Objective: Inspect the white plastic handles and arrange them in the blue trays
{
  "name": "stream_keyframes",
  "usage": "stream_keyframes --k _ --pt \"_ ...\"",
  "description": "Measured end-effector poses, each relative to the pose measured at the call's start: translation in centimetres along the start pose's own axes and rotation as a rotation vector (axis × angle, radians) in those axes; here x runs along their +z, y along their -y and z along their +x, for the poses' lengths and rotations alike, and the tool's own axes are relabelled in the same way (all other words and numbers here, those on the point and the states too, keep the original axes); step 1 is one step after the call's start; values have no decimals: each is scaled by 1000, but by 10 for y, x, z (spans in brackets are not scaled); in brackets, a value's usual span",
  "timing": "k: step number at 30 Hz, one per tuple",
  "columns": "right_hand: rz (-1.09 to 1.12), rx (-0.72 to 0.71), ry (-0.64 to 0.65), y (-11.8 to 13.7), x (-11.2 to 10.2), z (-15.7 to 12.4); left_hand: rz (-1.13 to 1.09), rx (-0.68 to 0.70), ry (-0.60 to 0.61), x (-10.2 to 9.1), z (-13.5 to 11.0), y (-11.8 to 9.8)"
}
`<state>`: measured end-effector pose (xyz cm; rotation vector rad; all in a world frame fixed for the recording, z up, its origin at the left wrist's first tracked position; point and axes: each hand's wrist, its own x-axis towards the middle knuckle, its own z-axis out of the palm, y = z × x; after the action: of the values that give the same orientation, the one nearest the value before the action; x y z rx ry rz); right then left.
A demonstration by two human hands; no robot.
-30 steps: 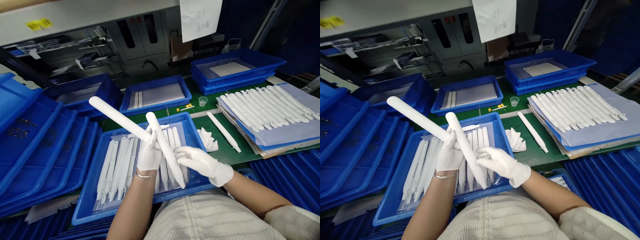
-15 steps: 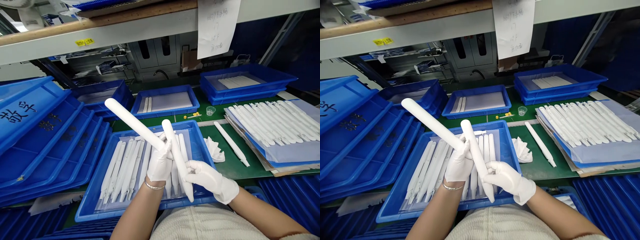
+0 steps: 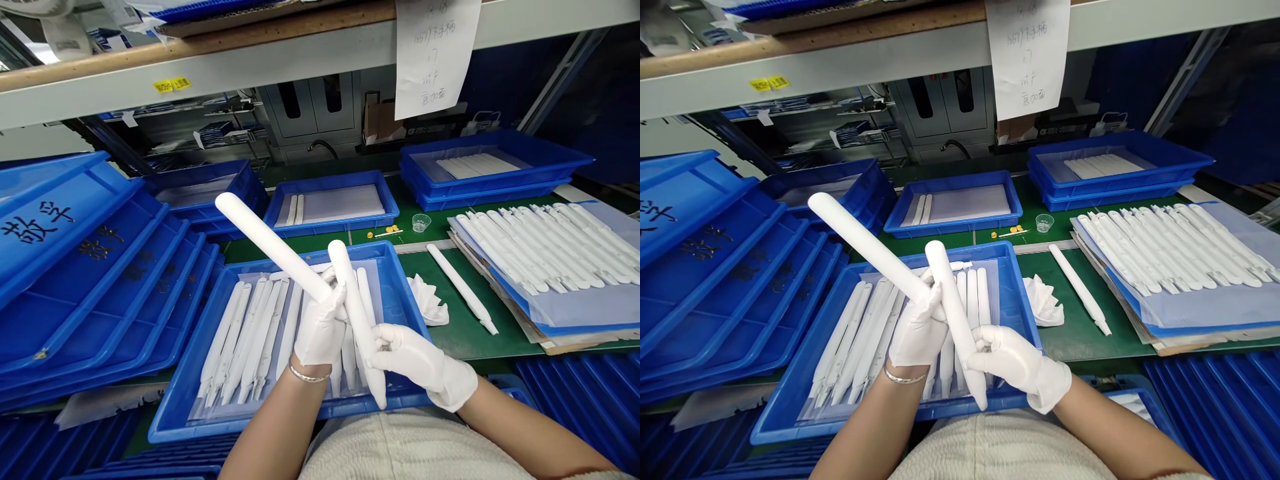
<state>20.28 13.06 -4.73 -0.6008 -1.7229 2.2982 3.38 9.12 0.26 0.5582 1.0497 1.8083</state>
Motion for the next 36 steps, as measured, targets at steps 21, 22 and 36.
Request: stream_keyframes --k 21,22,36 --pt "-48 -28 54 7 0 -11 467 211 -38 13 21 -56" --pt "-18 -28 80 6 0 -11 453 218 -32 12 21 -56" --pt "-20 3 68 3 0 -13 447 208 -52 17 18 -56"
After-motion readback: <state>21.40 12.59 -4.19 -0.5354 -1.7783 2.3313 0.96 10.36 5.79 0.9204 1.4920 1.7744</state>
